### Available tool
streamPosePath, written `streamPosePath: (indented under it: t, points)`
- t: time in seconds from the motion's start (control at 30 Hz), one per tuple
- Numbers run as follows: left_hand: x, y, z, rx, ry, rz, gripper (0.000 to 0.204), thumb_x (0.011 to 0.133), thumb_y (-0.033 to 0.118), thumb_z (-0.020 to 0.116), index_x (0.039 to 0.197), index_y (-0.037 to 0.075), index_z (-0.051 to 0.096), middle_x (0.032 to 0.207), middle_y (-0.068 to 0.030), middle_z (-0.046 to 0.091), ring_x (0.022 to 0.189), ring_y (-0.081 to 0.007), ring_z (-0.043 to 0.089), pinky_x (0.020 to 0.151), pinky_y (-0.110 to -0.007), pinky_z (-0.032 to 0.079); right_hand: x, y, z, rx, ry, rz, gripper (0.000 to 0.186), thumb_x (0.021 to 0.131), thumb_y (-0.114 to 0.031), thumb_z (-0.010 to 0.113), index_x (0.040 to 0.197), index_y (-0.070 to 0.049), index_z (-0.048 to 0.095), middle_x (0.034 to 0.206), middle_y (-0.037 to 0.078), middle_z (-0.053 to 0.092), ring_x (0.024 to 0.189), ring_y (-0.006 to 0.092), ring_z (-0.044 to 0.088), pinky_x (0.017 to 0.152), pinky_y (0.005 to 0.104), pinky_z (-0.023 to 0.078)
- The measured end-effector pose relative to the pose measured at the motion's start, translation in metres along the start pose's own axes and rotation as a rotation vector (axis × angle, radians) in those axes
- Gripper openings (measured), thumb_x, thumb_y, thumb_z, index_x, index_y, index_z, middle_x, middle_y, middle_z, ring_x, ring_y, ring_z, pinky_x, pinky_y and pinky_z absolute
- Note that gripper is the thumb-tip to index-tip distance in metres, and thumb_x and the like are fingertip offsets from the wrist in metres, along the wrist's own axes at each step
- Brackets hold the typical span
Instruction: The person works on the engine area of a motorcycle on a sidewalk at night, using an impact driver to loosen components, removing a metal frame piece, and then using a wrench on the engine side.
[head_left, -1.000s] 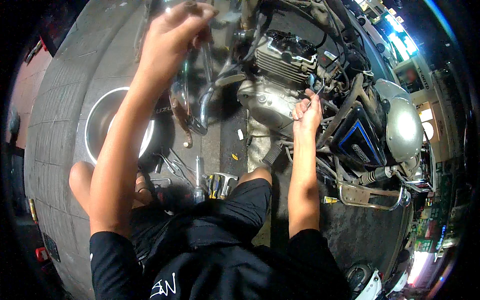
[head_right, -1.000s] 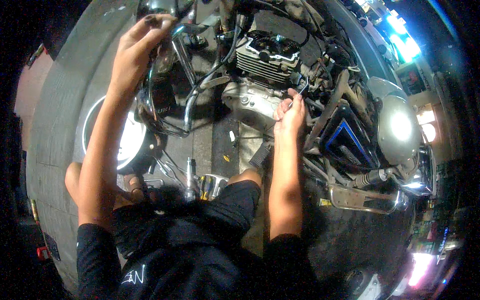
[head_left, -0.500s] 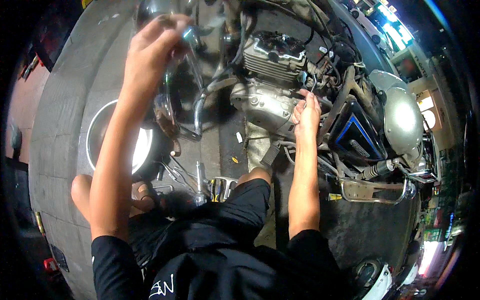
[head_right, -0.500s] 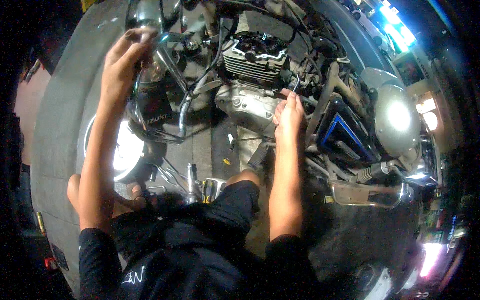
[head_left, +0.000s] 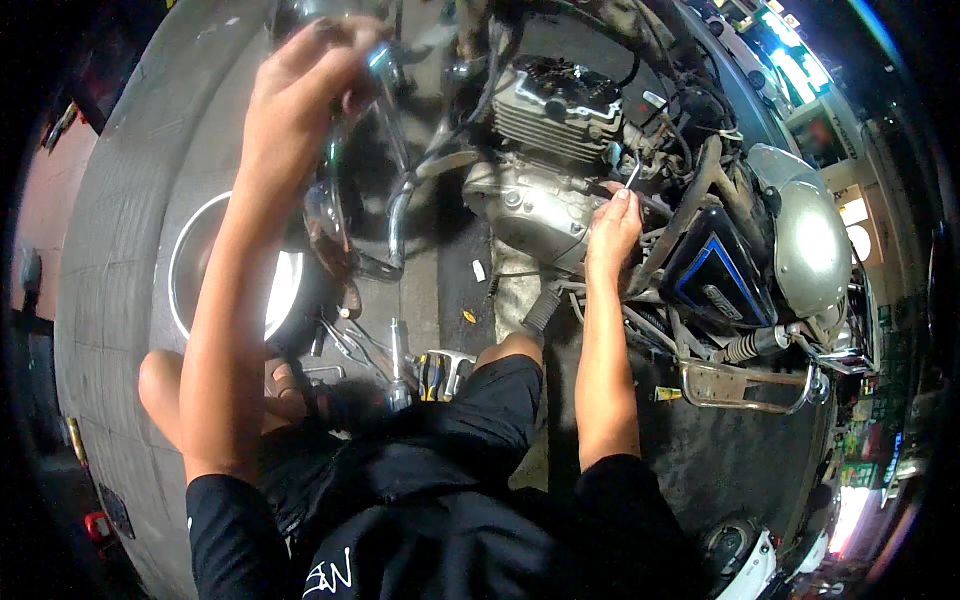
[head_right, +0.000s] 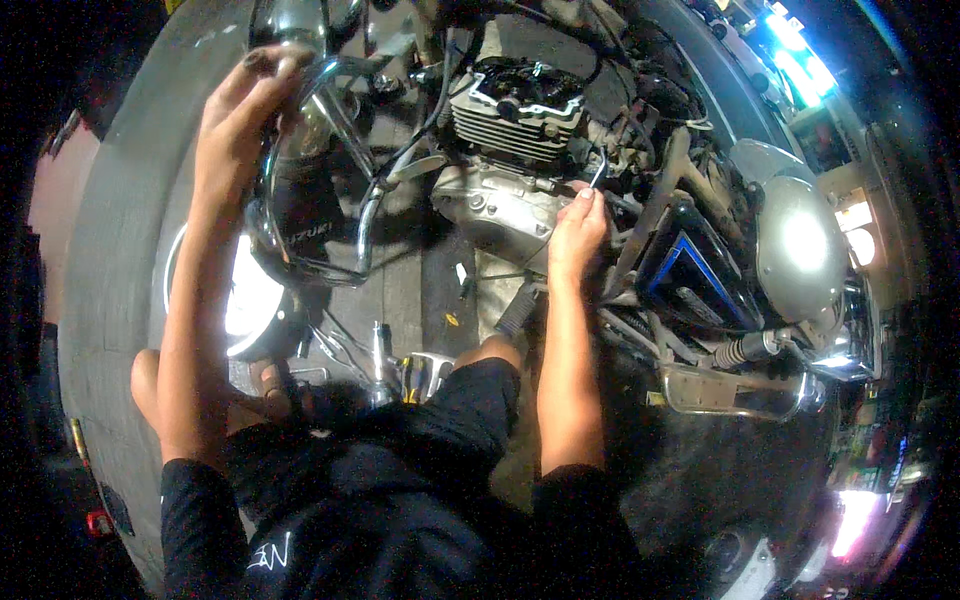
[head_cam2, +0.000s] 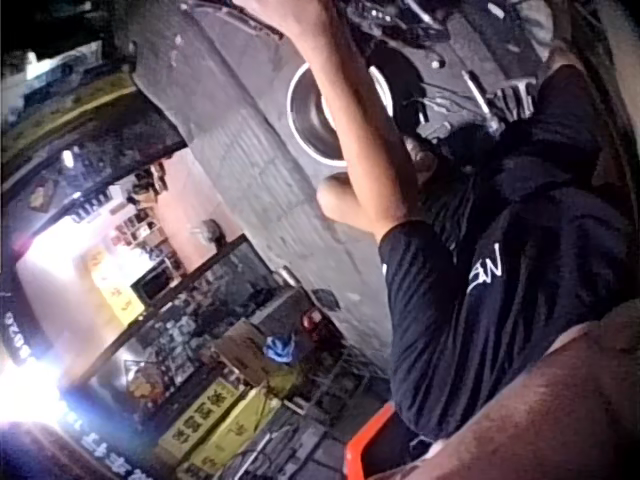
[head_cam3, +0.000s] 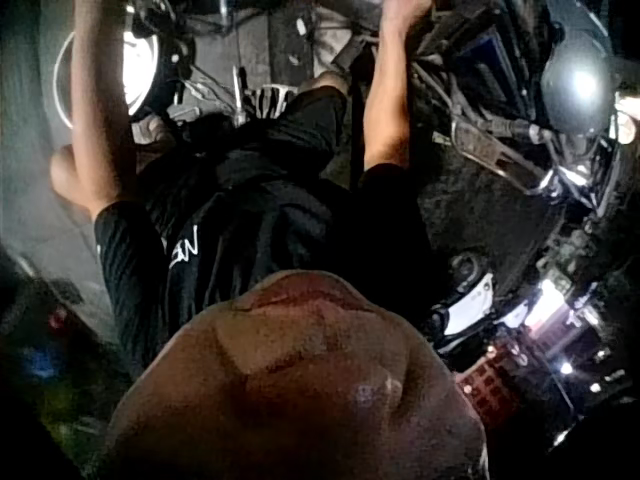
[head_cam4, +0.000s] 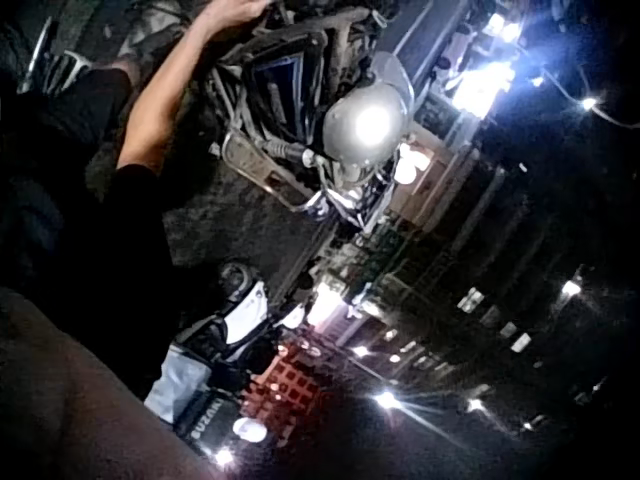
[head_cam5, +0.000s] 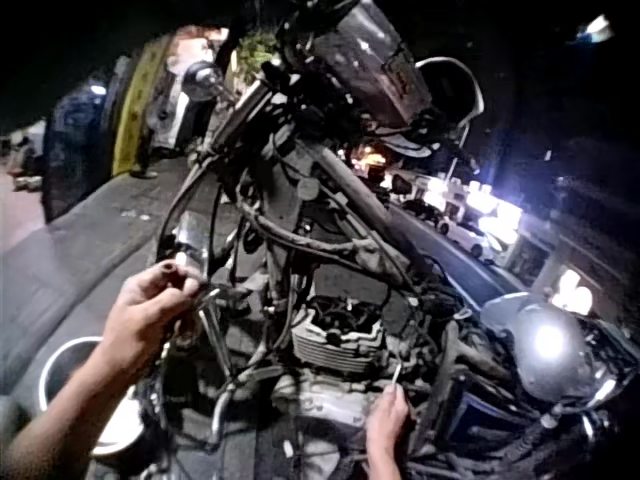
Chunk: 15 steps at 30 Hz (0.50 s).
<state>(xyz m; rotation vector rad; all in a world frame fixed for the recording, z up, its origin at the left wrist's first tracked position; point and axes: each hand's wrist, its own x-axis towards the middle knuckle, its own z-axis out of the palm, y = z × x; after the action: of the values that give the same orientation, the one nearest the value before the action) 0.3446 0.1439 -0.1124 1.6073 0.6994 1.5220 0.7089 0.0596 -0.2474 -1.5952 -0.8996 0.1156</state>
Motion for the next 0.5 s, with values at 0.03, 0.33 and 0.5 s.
streamPosePath:
  t: [0.03,0.33,0.5]
  points:
    - [0.0,0.002,0.0,0.006,-0.017,0.003,0.028,0.091,0.025,0.056,0.106,0.004,0.065,0.075,0.0003,0.058,0.065,-0.0061,0.05,0.06,-0.021,0.036,0.0,0.001,0.001,0.034,-0.009,0.015,0.034,0.1,-0.026,0.039,0.098,-0.001,0.062,0.059,0.0,0.047,0.052,0.0102,0.045,0.051,0.0266,0.037]
    - [0.001,-0.004,-0.005,-0.05,-0.08,-0.027,0.028,0.092,0.024,0.055,0.11,0.004,0.063,0.077,0.0013,0.056,0.069,-0.005,0.049,0.062,-0.019,0.037,-0.017,-0.029,0.018,0.544,-0.002,0.298,0.027,0.101,-0.027,0.039,0.099,-0.004,0.053,0.059,-0.001,0.041,0.042,0.008,0.035,0.035,0.0228,0.027]
    - [0.003,-0.003,-0.002,-0.001,-0.043,0.043,0.027,0.089,0.025,0.056,0.104,0.005,0.067,0.073,-0.0014,0.06,0.066,-0.0074,0.052,0.06,-0.022,0.038,-0.011,-0.043,0.003,0.693,-0.114,0.415,0.027,0.1,-0.029,0.041,0.1,-0.004,0.05,0.06,0.0,0.04,0.044,0.0101,0.035,0.037,0.0267,0.029]
